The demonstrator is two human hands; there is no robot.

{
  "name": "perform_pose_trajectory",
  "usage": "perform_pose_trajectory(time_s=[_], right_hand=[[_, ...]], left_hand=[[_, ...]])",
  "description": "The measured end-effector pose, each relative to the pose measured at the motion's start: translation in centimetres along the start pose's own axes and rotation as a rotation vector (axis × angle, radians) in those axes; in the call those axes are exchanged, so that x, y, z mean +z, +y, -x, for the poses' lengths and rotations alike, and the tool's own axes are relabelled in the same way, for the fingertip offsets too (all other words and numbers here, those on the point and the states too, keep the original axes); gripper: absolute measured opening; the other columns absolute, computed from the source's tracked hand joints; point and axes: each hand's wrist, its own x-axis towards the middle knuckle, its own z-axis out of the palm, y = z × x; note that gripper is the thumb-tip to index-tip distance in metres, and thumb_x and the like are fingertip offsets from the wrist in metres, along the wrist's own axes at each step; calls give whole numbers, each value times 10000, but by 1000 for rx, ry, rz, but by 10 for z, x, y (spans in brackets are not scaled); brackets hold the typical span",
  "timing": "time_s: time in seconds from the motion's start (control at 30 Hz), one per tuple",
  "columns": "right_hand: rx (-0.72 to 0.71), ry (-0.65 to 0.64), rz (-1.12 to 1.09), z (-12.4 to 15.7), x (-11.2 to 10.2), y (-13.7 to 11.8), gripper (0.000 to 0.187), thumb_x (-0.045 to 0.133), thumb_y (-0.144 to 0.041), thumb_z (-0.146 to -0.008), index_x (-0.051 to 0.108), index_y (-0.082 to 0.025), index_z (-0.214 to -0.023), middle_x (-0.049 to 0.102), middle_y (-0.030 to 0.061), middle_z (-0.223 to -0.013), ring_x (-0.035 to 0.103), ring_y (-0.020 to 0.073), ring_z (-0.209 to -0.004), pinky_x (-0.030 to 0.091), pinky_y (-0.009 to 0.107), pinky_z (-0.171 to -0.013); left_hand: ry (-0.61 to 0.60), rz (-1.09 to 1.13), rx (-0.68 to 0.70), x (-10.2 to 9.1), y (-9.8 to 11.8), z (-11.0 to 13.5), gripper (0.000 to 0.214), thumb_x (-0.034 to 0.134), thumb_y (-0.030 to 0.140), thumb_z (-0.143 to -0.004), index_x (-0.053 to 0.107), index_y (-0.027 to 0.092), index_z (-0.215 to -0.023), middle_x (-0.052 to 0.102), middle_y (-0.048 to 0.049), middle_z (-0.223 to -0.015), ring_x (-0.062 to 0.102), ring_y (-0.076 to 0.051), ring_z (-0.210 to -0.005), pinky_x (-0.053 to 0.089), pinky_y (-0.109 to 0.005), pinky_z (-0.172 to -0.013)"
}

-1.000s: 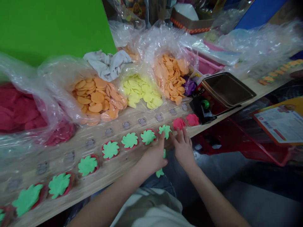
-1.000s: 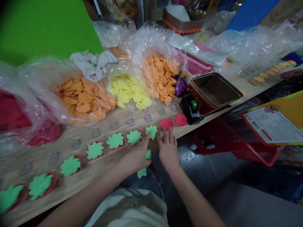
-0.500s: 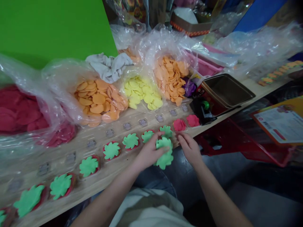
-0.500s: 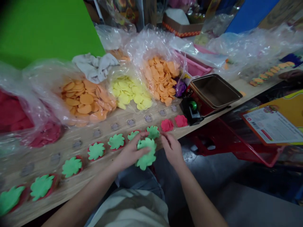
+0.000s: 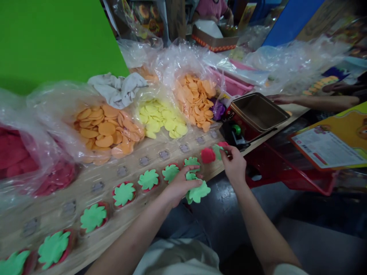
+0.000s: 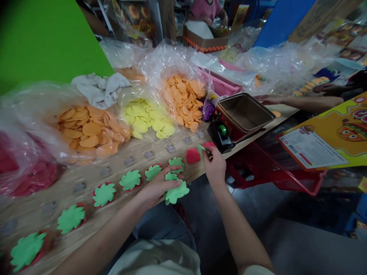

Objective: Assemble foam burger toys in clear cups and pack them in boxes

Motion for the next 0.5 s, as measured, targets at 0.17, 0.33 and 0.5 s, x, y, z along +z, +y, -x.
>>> perform_pose_trajectory(time_s=[0.17,0.33,0.5], right_hand=[[-485,-256,426,-2,16,13,211,427,-230,-874,610,-177,-966,633,95,-954,517,240,-963,395,397,-864],[-556,-264,373,21,23,24,286,408,-206,-876,564,-193,-1116,614,88,-1079,522,212,-1036,410,386,-894],[-371,-50,462,26,11,31,443,395,-277,-882,400,-174,-1312,476,126,-1293,335,256,-1268,321,466,-995]], left_hand=[[19,-118,21,6,6,-5,694,676,188,-663,372,207,-1285,618,-79,-1010,609,-146,-810,484,-253,-688],[21,-393,56,10,8,-20,899,629,152,-635,167,231,-1402,636,-38,-881,606,-151,-753,454,-239,-630],[-2,-773,121,16,7,-41,974,613,171,-592,111,203,-1426,612,13,-690,588,-157,-601,419,-241,-561]])
